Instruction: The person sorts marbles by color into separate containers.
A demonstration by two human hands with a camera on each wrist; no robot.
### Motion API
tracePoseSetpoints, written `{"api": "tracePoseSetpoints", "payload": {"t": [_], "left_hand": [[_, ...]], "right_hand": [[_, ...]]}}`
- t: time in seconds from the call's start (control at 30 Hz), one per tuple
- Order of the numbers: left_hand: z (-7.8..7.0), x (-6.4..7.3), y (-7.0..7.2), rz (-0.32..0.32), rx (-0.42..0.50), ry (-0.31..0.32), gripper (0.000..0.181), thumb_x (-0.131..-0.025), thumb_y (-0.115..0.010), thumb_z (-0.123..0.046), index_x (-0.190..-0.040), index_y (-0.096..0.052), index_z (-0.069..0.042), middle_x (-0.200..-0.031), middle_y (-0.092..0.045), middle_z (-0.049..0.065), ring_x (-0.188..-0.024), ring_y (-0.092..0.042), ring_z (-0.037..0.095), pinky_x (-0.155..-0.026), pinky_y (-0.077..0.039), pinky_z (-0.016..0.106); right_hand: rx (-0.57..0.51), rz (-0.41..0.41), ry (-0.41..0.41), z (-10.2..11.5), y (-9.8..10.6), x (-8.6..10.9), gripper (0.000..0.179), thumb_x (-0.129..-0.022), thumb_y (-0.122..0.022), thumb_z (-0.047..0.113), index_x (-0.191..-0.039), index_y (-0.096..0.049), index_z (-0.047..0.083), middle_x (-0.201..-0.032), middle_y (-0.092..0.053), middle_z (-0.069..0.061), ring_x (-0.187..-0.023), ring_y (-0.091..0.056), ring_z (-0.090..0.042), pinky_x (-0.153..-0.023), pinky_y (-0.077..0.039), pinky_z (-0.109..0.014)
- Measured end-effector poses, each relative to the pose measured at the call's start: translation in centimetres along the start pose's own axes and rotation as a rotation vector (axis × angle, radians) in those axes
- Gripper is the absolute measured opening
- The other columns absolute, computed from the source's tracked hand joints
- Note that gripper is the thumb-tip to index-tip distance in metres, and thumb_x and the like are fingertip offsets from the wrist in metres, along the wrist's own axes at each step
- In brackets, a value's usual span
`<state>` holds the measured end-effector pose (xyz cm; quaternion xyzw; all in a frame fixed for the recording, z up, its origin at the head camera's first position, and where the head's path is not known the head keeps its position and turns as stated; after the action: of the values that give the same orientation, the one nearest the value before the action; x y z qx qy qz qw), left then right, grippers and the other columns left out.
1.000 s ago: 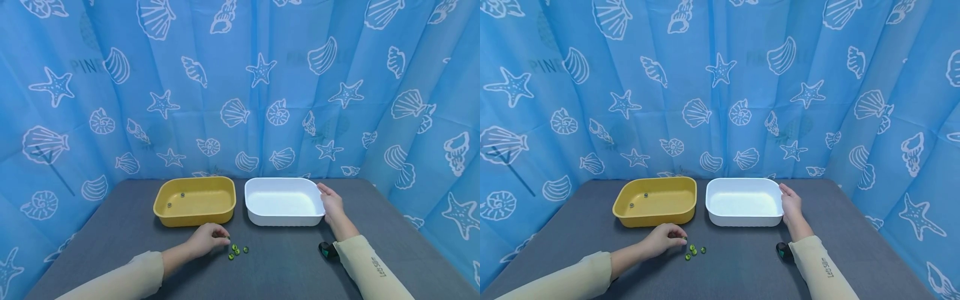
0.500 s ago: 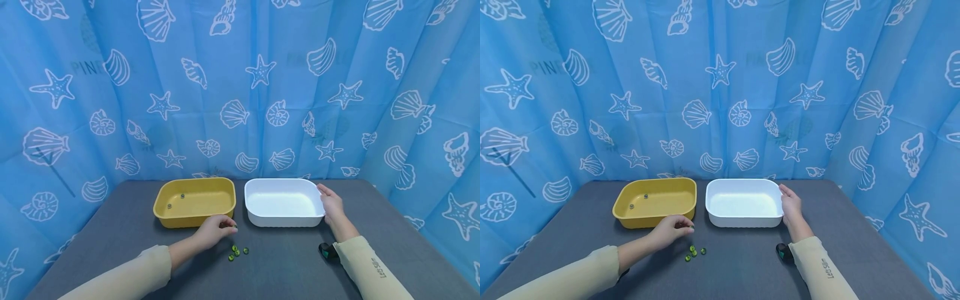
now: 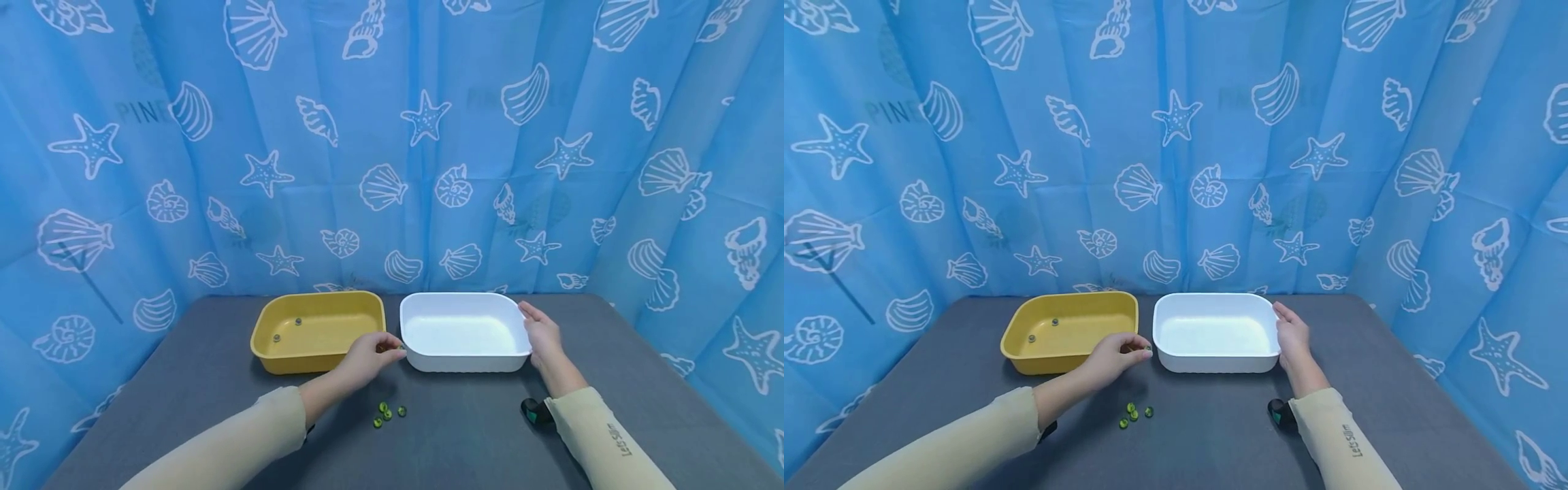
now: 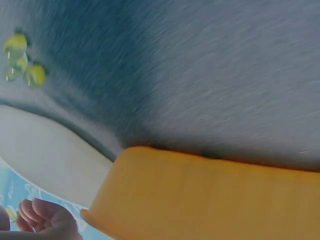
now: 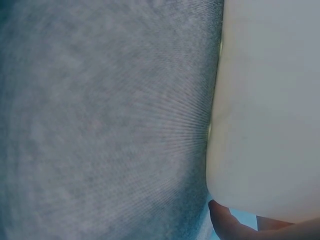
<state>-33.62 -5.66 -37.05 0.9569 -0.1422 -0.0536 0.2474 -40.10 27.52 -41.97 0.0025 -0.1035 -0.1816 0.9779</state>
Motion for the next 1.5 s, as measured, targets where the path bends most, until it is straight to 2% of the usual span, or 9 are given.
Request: {"api": "tracePoseSetpoints", "payload": {"t": [0.3, 0.6, 0.77, 0.9, 1.0, 1.17, 1.3, 1.4, 1.5], "left_hand": [[-1.4, -2.3, -0.5, -0.102, 0.071, -0.001, 0.019, -0.094, -0.066, -0.019, -0.105, -0.067, -0.004, -0.094, -0.063, 0.004, -0.085, -0.054, 0.017, -0.077, -0.050, 0.031], [-1.5, -5.0, -1.8, -0.062, 0.200, 0.075, 0.023, -0.096, -0.064, -0.022, -0.109, -0.067, -0.003, -0.096, -0.063, 0.005, -0.087, -0.058, 0.018, -0.084, -0.052, 0.034], [-1.1, -6.6, -2.9, -0.025, 0.290, 0.140, 0.027, -0.096, -0.064, -0.023, -0.113, -0.066, -0.002, -0.102, -0.065, 0.007, -0.098, -0.063, 0.023, -0.091, -0.051, 0.039], [-1.1, -7.6, -3.9, -0.035, 0.346, 0.189, 0.027, -0.095, -0.064, -0.021, -0.114, -0.065, -0.002, -0.106, -0.065, 0.008, -0.103, -0.063, 0.025, -0.096, -0.048, 0.044], [-1.1, -8.3, -4.9, -0.041, 0.301, 0.204, 0.025, -0.094, -0.066, -0.021, -0.111, -0.067, -0.003, -0.103, -0.065, 0.007, -0.098, -0.063, 0.023, -0.093, -0.048, 0.042], [-0.7, -9.7, -6.6, -0.021, 0.147, 0.217, 0.021, -0.091, -0.070, -0.022, -0.104, -0.070, -0.006, -0.097, -0.062, 0.003, -0.088, -0.057, 0.018, -0.082, -0.049, 0.036], [-0.2, -10.6, -7.3, -0.006, 0.017, 0.228, 0.016, -0.088, -0.073, -0.020, -0.096, -0.070, -0.007, -0.096, -0.060, 0.002, -0.088, -0.054, 0.017, -0.081, -0.047, 0.034], [0.1, -11.0, -7.5, -0.011, -0.015, 0.245, 0.014, -0.086, -0.076, -0.019, -0.092, -0.070, -0.007, -0.094, -0.060, 0.002, -0.087, -0.054, 0.018, -0.082, -0.046, 0.035], [0.6, -11.0, -7.7, -0.026, 0.005, 0.297, 0.014, -0.085, -0.077, -0.018, -0.092, -0.071, -0.007, -0.092, -0.060, 0.002, -0.086, -0.054, 0.018, -0.083, -0.047, 0.035]], "right_hand": [[-0.005, 0.006, 0.003, 0.5, -0.1, 0.8, 0.047, -0.106, -0.024, 0.008, -0.153, -0.027, 0.008, -0.157, -0.025, -0.011, -0.145, -0.021, -0.027, -0.114, -0.021, -0.043], [0.000, 0.008, 0.001, 0.4, -0.2, 0.9, 0.047, -0.106, -0.024, 0.008, -0.153, -0.026, 0.008, -0.158, -0.025, -0.011, -0.145, -0.021, -0.028, -0.114, -0.021, -0.043], [0.001, 0.002, 0.003, 0.6, -0.1, 0.9, 0.047, -0.106, -0.025, 0.009, -0.153, -0.027, 0.008, -0.157, -0.025, -0.011, -0.145, -0.021, -0.028, -0.114, -0.021, -0.043], [0.005, 0.006, 0.004, 0.7, -0.2, 1.0, 0.047, -0.106, -0.025, 0.008, -0.153, -0.026, 0.008, -0.157, -0.025, -0.011, -0.145, -0.020, -0.027, -0.115, -0.021, -0.043], [0.010, 0.004, 0.000, 0.6, -0.2, 1.1, 0.047, -0.106, -0.025, 0.008, -0.153, -0.027, 0.008, -0.157, -0.025, -0.011, -0.145, -0.020, -0.028, -0.115, -0.021, -0.043], [0.013, -0.008, -0.004, 0.4, 0.0, 0.9, 0.047, -0.106, -0.025, 0.008, -0.153, -0.028, 0.008, -0.157, -0.027, -0.011, -0.145, -0.022, -0.027, -0.114, -0.022, -0.042], [0.017, -0.007, -0.007, 0.3, 0.0, 0.9, 0.047, -0.106, -0.026, 0.008, -0.153, -0.029, 0.009, -0.157, -0.028, -0.011, -0.145, -0.021, -0.027, -0.114, -0.022, -0.043], [0.020, -0.010, -0.012, 0.3, -0.1, 0.9, 0.047, -0.106, -0.026, 0.007, -0.153, -0.030, 0.009, -0.156, -0.029, -0.010, -0.145, -0.021, -0.027, -0.114, -0.022, -0.043], [0.024, -0.005, -0.005, 0.3, -0.1, 0.8, 0.047, -0.106, -0.026, 0.007, -0.153, -0.029, 0.008, -0.157, -0.028, -0.011, -0.145, -0.021, -0.028, -0.114, -0.022, -0.043]]}}
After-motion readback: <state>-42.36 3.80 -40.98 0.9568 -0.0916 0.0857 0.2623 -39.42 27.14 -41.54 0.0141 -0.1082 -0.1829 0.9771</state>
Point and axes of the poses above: each hand's wrist, its own x-axis away from the middle knuckle, its own y-axis out of the back of the hand, z = x × y, the point moved 8 cm from there along -x, towards the middle knuckle
